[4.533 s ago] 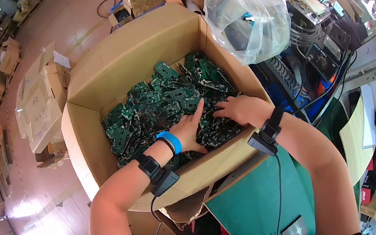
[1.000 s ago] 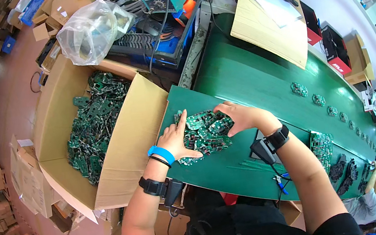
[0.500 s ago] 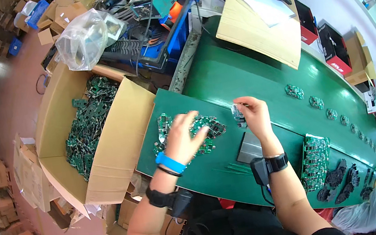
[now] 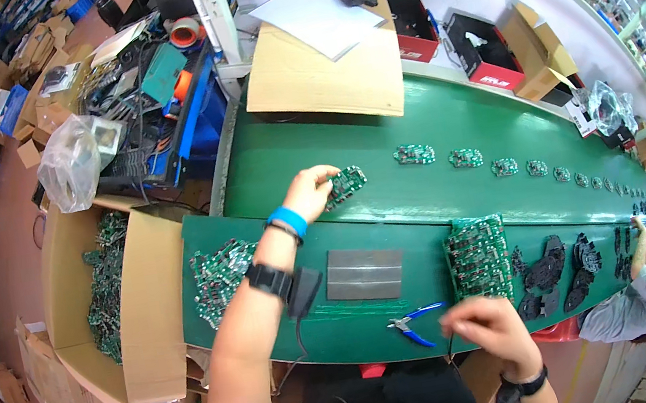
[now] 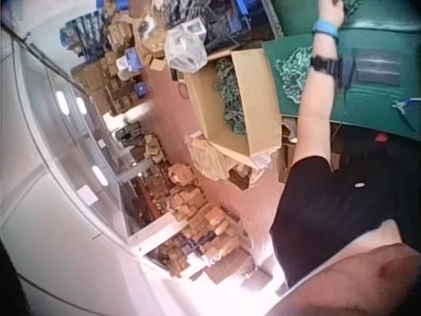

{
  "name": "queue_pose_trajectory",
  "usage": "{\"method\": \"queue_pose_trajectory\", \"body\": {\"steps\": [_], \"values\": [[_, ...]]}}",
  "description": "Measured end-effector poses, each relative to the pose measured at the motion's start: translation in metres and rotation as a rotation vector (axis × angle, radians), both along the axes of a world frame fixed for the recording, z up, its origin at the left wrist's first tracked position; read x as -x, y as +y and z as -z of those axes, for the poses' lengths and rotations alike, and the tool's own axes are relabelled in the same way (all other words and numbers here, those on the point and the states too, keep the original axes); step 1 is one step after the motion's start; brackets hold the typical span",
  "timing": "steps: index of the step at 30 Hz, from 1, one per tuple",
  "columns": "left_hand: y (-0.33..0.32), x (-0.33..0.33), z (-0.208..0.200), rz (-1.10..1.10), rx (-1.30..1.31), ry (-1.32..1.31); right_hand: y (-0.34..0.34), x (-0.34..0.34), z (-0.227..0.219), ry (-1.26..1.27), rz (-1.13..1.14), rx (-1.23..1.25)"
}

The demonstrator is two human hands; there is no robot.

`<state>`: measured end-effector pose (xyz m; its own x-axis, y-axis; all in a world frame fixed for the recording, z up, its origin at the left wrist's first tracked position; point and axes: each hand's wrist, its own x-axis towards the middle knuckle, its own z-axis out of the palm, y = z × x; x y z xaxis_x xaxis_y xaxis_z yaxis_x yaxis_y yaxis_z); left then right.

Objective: Assembling electronic components for computer mice on a production line.

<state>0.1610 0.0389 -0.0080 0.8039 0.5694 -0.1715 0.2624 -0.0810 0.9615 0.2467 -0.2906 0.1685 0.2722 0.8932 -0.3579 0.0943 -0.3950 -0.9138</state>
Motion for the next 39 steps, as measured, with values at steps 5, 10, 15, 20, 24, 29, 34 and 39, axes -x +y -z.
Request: {"method": "queue_pose_trajectory", "body": {"steps": [5, 10, 15, 20, 24, 29, 34, 39], "values": [[0.027, -0.076, 0.029, 0.114, -0.365, 0.261, -0.106, -0.025, 0.007, -0.099, 0.562, 0.19], [0.041, -0.107, 0.06, 0.162, -0.515, 0.248, -0.177, -0.03, 0.04, -0.158, 0.771, 0.13], [0.013, -0.108, 0.045, -0.085, -0.992, 0.364, -0.234, -0.047, 0.048, -0.108, 0.475, 0.275], [-0.063, -0.063, -0.03, 0.087, -0.714, -0.1, -0.183, -0.001, 0.152, -0.586, 0.296, 0.27], [-0.182, -0.017, -0.03, 0.506, -0.566, -0.211, -0.188, 0.004, 0.177, -0.693, 0.476, 0.385], [-0.253, 0.011, 0.002, 0.473, -0.188, -0.033, -0.196, 0.008, 0.19, -0.439, 0.563, 0.09], [-0.267, 0.021, 0.003, 0.459, -0.202, -0.331, -0.208, 0.017, 0.169, -0.292, 0.579, 0.037], [-0.243, -0.012, -0.012, 0.435, -0.322, -0.54, -0.195, 0.005, 0.15, -0.32, 0.569, -0.202]]}}
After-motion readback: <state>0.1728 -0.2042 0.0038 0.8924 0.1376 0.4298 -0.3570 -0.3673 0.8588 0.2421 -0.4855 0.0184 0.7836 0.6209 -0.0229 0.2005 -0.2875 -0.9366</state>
